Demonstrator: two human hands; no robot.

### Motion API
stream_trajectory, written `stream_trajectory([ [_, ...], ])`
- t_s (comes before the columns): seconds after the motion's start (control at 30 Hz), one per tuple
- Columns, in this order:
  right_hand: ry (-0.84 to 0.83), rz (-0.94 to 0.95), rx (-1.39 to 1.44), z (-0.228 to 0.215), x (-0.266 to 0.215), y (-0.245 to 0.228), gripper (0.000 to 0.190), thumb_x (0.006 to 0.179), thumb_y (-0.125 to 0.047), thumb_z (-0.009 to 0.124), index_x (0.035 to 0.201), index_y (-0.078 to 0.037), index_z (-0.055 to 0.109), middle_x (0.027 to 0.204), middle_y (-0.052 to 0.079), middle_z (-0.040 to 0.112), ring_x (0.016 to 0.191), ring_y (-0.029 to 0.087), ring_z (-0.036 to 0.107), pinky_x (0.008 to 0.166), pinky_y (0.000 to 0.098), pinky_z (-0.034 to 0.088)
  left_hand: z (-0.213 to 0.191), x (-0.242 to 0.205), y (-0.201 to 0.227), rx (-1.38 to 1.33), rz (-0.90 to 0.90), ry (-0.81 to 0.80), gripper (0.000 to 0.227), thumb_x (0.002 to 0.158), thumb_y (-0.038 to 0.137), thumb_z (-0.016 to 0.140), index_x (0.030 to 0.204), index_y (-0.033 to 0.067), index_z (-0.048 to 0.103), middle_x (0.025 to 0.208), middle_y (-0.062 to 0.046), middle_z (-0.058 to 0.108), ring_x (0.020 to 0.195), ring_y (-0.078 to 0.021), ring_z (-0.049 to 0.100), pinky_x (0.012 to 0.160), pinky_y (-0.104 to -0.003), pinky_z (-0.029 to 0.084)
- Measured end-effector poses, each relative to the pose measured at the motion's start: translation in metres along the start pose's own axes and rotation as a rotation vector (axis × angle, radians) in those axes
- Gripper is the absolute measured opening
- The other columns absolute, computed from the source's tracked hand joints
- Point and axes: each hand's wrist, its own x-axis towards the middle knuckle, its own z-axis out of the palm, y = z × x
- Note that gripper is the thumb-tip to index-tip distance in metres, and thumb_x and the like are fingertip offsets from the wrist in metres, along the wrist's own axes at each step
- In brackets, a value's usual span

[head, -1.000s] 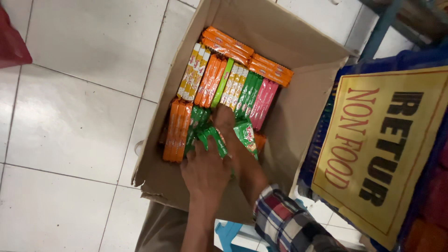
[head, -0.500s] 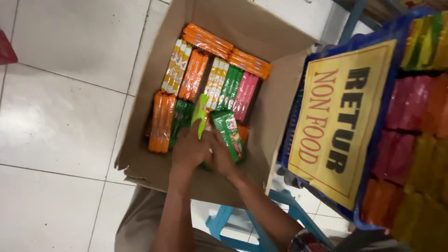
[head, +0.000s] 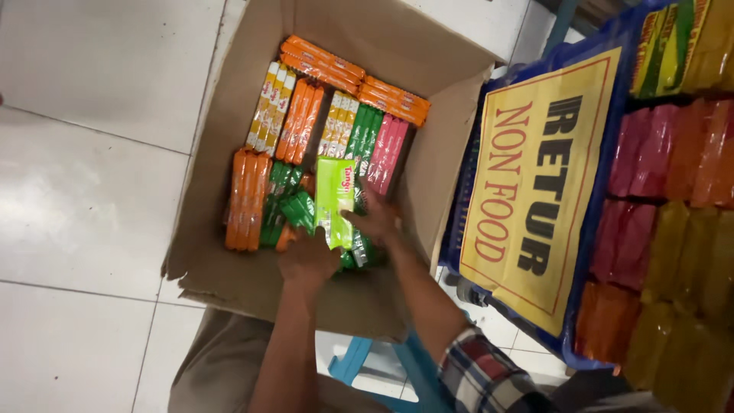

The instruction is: The person sits on a low stool and packs small snack packets into a cardboard box. They pick up packets from a blue crate and place them into the box, arranging them by color and orientation.

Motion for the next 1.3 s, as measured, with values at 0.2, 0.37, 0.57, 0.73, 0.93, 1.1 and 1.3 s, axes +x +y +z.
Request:
stream_trajectory([
  [0.2, -0.233, -0.081, -0.31, 0.036, 0.036, 0.025, 0.091, 0.078, -0.058, 0.079, 0.156, -0.056, 0.032, 0.157, 0.02, 0.034, 0.14, 0.046, 0.049, 0.116, 0.0482, 0.044, -0.015, -0.013, 0.028, 0.185, 0.112, 0.043, 0.068, 0.097, 0.056, 0.043, 0.155, 0.0199, 0.041, 0.15, -0.009, 0.05, 0.13, -0.036, 0.057, 0.108, -0.053, 0.035],
  [0.37, 0.485, -0.133, 0.115, -0.022, 0.054, -0.012, 0.039, 0.085, -0.034, 0.065, 0.111, -0.005, 0.066, 0.113, 0.029, 0.064, 0.116, 0.045, 0.061, 0.103, 0.0549, 0.042, -0.021, -0.028, 0.04, 0.108, 0.131, 0.021, 0.062, 0.098, 0.049, 0.041, 0.154, 0.0227, 0.041, 0.152, -0.014, 0.046, 0.131, -0.0422, 0.053, 0.097, -0.056, 0.045],
  [0.57, 0.495, -0.177, 0.375, -0.04, 0.122, 0.032, 0.07, 0.083, -0.025, 0.077, 0.145, -0.011, 0.049, 0.139, 0.016, 0.053, 0.124, 0.03, 0.053, 0.105, 0.0439, 0.044, -0.004, -0.037, 0.036, 0.124, 0.195, 0.193, 0.065, 0.091, 0.05, 0.063, 0.146, 0.0188, 0.048, 0.144, -0.015, 0.053, 0.122, -0.0413, 0.058, 0.086, -0.056, 0.051],
  [0.73, 0.361, 0.154, 0.722, -0.029, 0.136, 0.042, 0.062, 0.085, -0.03, 0.076, 0.141, -0.015, 0.054, 0.13, 0.006, 0.07, 0.114, 0.02, 0.069, 0.094, 0.033, 0.058, -0.008, -0.039, 0.025, 0.12, 0.221, 0.447, 0.066, 0.075, 0.049, 0.068, 0.133, 0.0199, 0.056, 0.133, -0.014, 0.06, 0.1, -0.0393, 0.066, 0.069, -0.055, 0.055],
  [0.93, 0.339, 0.369, 0.602, -0.018, 0.138, 0.022, 0.099, 0.075, -0.049, 0.079, 0.155, -0.01, 0.036, 0.157, 0.011, 0.046, 0.14, 0.029, 0.051, 0.106, 0.0437, 0.053, -0.026, -0.049, 0.02, 0.057, 0.207, 0.286, 0.064, 0.081, 0.057, 0.072, 0.13, 0.0221, 0.05, 0.132, -0.013, 0.059, 0.105, -0.0413, 0.065, 0.075, -0.056, 0.056],
  [1.1, 0.281, 0.401, 0.604, -0.006, 0.146, 0.015, 0.126, 0.066, -0.056, 0.082, 0.164, -0.013, 0.014, 0.17, 0.014, 0.022, 0.154, 0.036, 0.027, 0.124, 0.051, 0.028, -0.018, -0.045, 0.022, 0.098, 0.2, 0.244, 0.074, 0.086, 0.062, 0.069, 0.144, 0.0231, 0.045, 0.142, -0.012, 0.053, 0.117, -0.0396, 0.06, 0.078, -0.058, 0.056],
  [1.3, 0.109, 0.525, 0.476, -0.018, 0.131, -0.002, 0.11, 0.075, -0.065, 0.07, 0.161, -0.012, 0.027, 0.162, 0.015, 0.04, 0.147, 0.033, 0.044, 0.119, 0.0443, 0.042, -0.019, -0.047, 0.031, 0.133, 0.23, 0.531, 0.062, 0.078, 0.054, 0.07, 0.127, 0.0173, 0.059, 0.113, -0.011, 0.063, 0.089, -0.0367, 0.066, 0.066, -0.053, 0.053],
])
